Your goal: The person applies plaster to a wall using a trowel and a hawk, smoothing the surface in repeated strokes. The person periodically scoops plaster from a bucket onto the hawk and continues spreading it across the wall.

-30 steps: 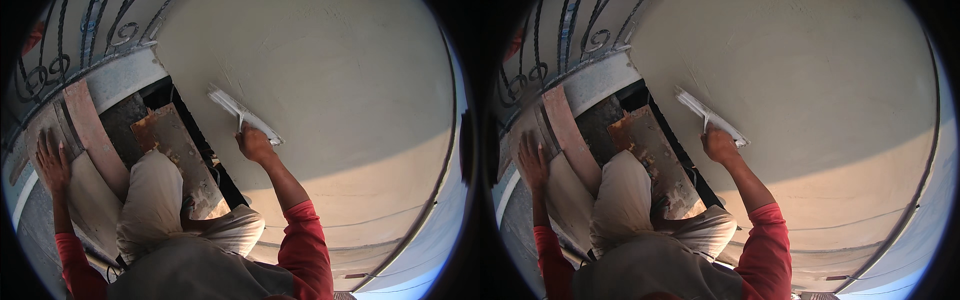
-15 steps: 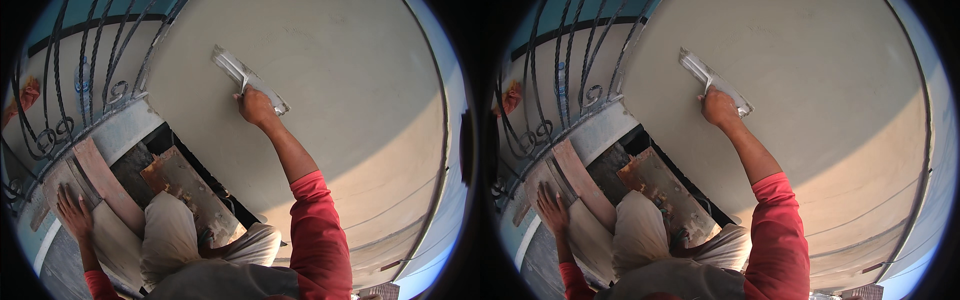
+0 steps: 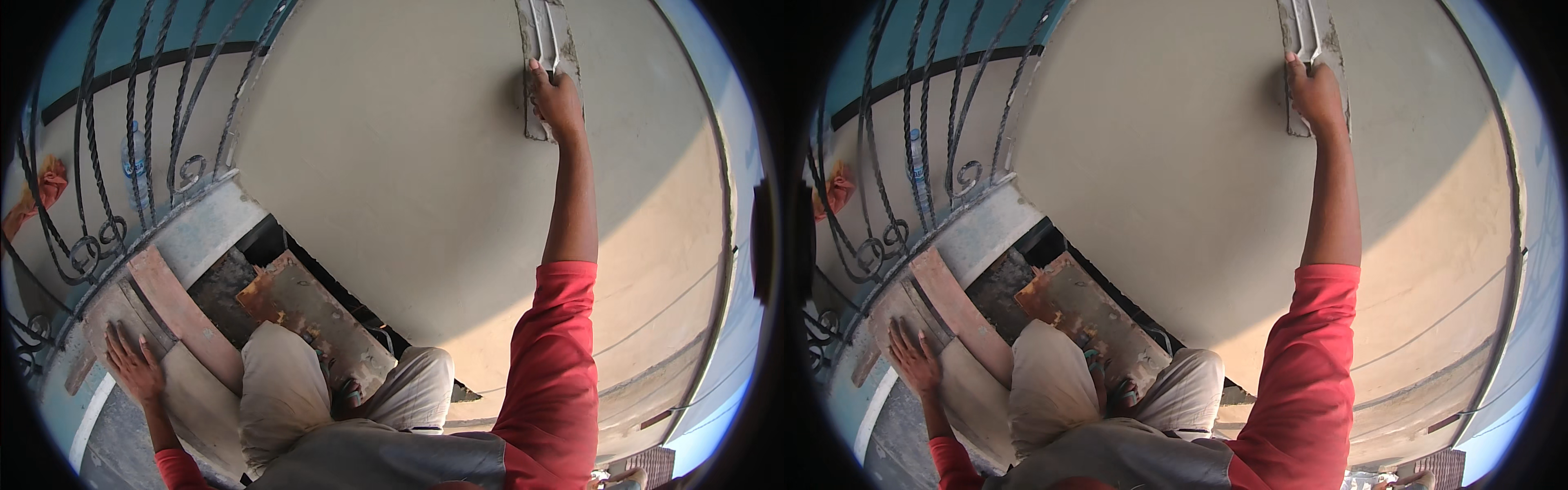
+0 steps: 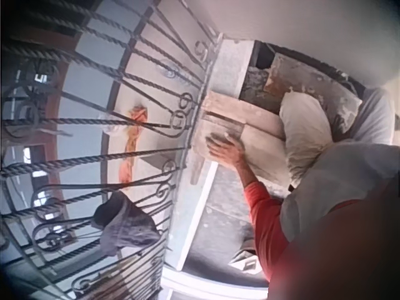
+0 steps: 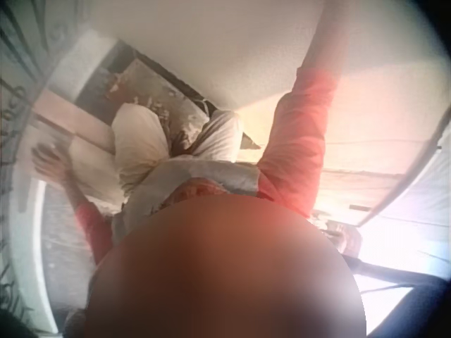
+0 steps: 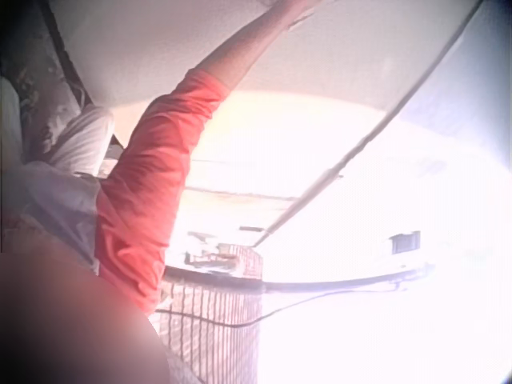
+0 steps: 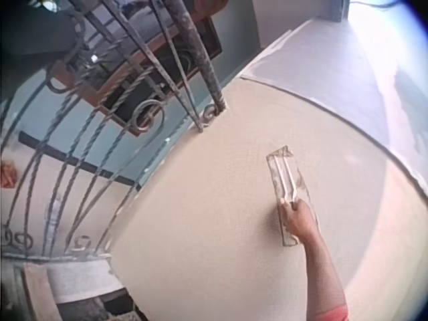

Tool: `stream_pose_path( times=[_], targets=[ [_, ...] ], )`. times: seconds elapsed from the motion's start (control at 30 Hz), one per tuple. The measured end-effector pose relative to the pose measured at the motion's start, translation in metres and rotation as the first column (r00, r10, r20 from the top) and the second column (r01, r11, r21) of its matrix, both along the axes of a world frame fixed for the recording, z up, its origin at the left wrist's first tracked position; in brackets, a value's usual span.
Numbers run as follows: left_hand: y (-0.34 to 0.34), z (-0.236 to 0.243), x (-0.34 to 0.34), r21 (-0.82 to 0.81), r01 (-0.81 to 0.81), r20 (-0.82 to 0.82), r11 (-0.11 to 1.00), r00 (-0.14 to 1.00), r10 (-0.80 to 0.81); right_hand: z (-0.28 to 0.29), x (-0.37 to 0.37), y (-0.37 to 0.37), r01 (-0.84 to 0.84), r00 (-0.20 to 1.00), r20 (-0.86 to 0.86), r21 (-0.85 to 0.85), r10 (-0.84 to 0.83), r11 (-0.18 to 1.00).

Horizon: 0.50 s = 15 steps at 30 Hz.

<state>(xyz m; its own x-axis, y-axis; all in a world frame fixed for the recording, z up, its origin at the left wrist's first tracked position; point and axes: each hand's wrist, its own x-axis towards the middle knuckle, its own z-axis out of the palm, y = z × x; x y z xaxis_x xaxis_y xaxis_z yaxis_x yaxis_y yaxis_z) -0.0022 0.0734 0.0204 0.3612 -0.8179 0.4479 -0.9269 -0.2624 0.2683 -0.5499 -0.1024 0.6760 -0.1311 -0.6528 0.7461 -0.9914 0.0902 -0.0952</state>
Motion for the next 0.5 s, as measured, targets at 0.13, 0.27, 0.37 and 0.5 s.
stream_pose_path(
  times=[0.13, 0.27, 0.37, 0.5],
  targets=[
    [0.002, 0.002, -0.004, 0.044, -0.018, 0.0, 0.999, 1.0, 0.018, -0.012, -0.01, 0.044, -0.009, 0.972, 0.226, -0.23, 0.063, 0.973],
    [0.0, 0.007, -0.007, 0.088, -0.022, -0.03, 0.996, 0.999, 0.025, -0.128, 0.001, 0.053, -0.292, 0.888, 0.316, -0.172, 0.334, 0.941],
    [-0.001, 0.011, -0.007, 0.077, -0.012, -0.043, 0.997, 0.999, 0.015, -0.262, 0.03, 0.052, -0.174, 0.982, -0.002, 0.384, 0.189, 0.907],
    [0.001, 0.016, -0.007, 0.072, -0.01, -0.044, 0.997, 0.999, 0.013, -0.371, 0.062, 0.03, 0.072, 0.958, -0.215, 0.819, 0.189, 0.569]
  ],
)
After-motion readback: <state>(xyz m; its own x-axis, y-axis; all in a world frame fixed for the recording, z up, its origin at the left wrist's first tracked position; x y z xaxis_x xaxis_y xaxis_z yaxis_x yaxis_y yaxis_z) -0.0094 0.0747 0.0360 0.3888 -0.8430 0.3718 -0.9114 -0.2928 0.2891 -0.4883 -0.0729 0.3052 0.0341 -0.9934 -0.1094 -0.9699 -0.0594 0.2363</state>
